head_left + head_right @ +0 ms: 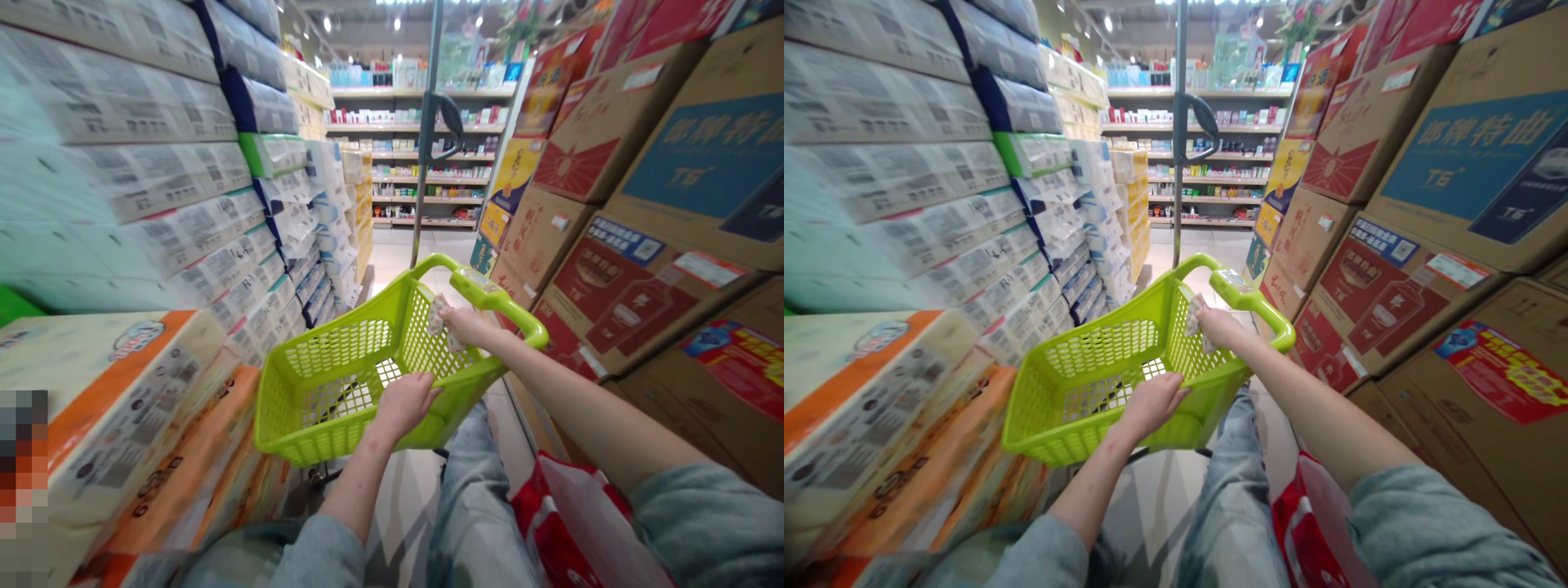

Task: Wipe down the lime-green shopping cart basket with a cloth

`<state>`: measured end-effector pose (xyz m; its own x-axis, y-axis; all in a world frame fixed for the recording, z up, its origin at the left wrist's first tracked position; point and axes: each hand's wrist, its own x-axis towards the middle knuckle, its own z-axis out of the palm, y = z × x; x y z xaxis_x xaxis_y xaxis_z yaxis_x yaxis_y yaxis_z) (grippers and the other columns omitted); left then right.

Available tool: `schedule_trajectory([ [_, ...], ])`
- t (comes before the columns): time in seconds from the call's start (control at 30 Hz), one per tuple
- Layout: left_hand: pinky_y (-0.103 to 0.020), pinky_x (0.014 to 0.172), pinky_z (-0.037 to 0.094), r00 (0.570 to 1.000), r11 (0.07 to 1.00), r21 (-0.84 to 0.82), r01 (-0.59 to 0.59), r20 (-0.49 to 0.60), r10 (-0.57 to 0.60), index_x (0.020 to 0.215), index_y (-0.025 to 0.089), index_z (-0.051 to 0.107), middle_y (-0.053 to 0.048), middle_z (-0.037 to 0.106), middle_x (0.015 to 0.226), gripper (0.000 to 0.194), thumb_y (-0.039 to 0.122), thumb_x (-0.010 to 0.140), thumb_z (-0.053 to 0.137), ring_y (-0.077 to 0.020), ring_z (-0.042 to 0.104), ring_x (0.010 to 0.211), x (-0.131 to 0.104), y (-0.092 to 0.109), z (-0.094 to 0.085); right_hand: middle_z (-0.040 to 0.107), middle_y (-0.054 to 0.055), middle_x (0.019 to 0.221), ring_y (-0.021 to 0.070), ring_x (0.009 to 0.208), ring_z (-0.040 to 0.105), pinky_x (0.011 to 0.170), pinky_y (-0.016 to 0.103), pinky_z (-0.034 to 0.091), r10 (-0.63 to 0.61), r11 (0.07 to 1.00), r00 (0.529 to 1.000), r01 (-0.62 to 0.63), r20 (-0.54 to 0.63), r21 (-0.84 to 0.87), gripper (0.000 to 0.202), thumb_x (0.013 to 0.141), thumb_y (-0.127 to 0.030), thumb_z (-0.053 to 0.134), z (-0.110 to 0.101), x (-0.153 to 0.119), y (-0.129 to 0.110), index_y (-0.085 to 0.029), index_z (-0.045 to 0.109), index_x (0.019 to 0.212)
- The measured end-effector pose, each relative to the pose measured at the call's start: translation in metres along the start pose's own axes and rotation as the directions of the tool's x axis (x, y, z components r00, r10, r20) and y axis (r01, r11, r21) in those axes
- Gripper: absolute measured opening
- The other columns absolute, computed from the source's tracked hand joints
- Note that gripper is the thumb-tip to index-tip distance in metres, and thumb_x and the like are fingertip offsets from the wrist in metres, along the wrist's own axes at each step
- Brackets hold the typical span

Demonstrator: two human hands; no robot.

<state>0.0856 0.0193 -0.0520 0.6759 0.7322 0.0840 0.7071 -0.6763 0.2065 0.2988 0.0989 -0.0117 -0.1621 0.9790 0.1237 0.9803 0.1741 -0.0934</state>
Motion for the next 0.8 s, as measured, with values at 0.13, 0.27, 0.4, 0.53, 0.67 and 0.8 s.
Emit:
schedule_trajectory([
  [0.13, -0.027, 0.071, 0.044, 1.0, 1.0, 0.006, 0.006, 0.03, -0.006, 0.094, 0.022, 0.051, -0.004, 0.06, 0.093, 0.029, 0.042, 0.092, 0.03, -0.0175, 0.058, 0.088, -0.002, 0.001, -0.003, 0.066, 0.011, 0.1, 0.0168, 0.077, 0.064, 0.067, 0.023, 0.045, -0.058, 0.996, 0.998, 0.059, 0.019, -0.062, 0.019, 0.083, -0.014, 0.045, -0.009, -0.033, -0.009, -0.015, 0.062, 0.093],
  [0.27, -0.026, 0.071, 0.043, 1.0, 1.0, 0.013, -0.006, 0.025, 0.006, 0.094, 0.022, 0.051, -0.004, 0.061, 0.094, 0.029, 0.043, 0.092, 0.03, -0.0173, 0.059, 0.087, -0.005, 0.0, -0.004, 0.068, 0.009, 0.09, 0.0178, 0.078, 0.064, 0.067, 0.024, 0.045, -0.069, 0.99, 0.995, 0.076, 0.066, -0.115, 0.022, 0.082, -0.011, 0.044, -0.02, -0.057, -0.012, -0.015, 0.063, 0.091],
  [0.4, -0.026, 0.068, 0.043, 1.0, 0.999, 0.028, -0.029, -0.011, 0.029, 0.092, 0.022, 0.05, -0.003, 0.061, 0.092, 0.029, 0.043, 0.092, 0.029, -0.0176, 0.059, 0.085, -0.004, -0.002, -0.001, 0.067, 0.007, 0.09, 0.0178, 0.085, 0.062, 0.076, 0.028, 0.045, -0.033, 0.999, 0.962, 0.042, -0.27, 0.029, 0.024, 0.087, -0.018, 0.04, -0.03, -0.086, -0.009, -0.017, 0.064, 0.093],
  [0.53, -0.027, 0.067, 0.042, 1.0, 1.0, 0.029, -0.01, -0.006, 0.01, 0.091, 0.023, 0.05, -0.003, 0.062, 0.09, 0.03, 0.044, 0.092, 0.028, -0.0183, 0.06, 0.084, -0.001, -0.002, -0.001, 0.063, 0.008, 0.1, 0.0197, 0.095, 0.057, 0.086, 0.034, 0.045, 0.105, 0.982, 0.767, 0.019, -0.632, 0.186, 0.026, 0.089, -0.024, 0.038, -0.035, -0.126, -0.005, -0.018, 0.058, 0.104],
  [0.67, -0.027, 0.065, 0.041, 1.0, 0.999, 0.036, 0.012, 0.023, -0.013, 0.092, 0.023, 0.049, -0.003, 0.063, 0.088, 0.032, 0.045, 0.092, 0.026, -0.0186, 0.061, 0.08, 0.004, -0.001, -0.001, 0.057, 0.008, 0.101, 0.0211, 0.098, 0.053, 0.089, 0.037, 0.044, 0.141, 0.983, 0.705, -0.015, -0.695, 0.184, 0.025, 0.086, -0.023, 0.042, -0.02, -0.153, -0.003, -0.021, 0.056, 0.107],
  [0.8, -0.026, 0.062, 0.039, 1.0, 0.998, 0.063, 0.022, 0.009, -0.023, 0.089, 0.023, 0.048, -0.002, 0.064, 0.086, 0.032, 0.045, 0.092, 0.025, -0.0184, 0.061, 0.079, 0.007, -0.001, 0.001, 0.051, 0.008, 0.098, 0.0216, 0.098, 0.049, 0.088, 0.038, 0.044, 0.13, 0.981, 0.694, 0.012, -0.708, 0.192, 0.02, 0.083, -0.021, 0.047, 0.013, -0.153, -0.01, -0.021, 0.06, 0.098],
])
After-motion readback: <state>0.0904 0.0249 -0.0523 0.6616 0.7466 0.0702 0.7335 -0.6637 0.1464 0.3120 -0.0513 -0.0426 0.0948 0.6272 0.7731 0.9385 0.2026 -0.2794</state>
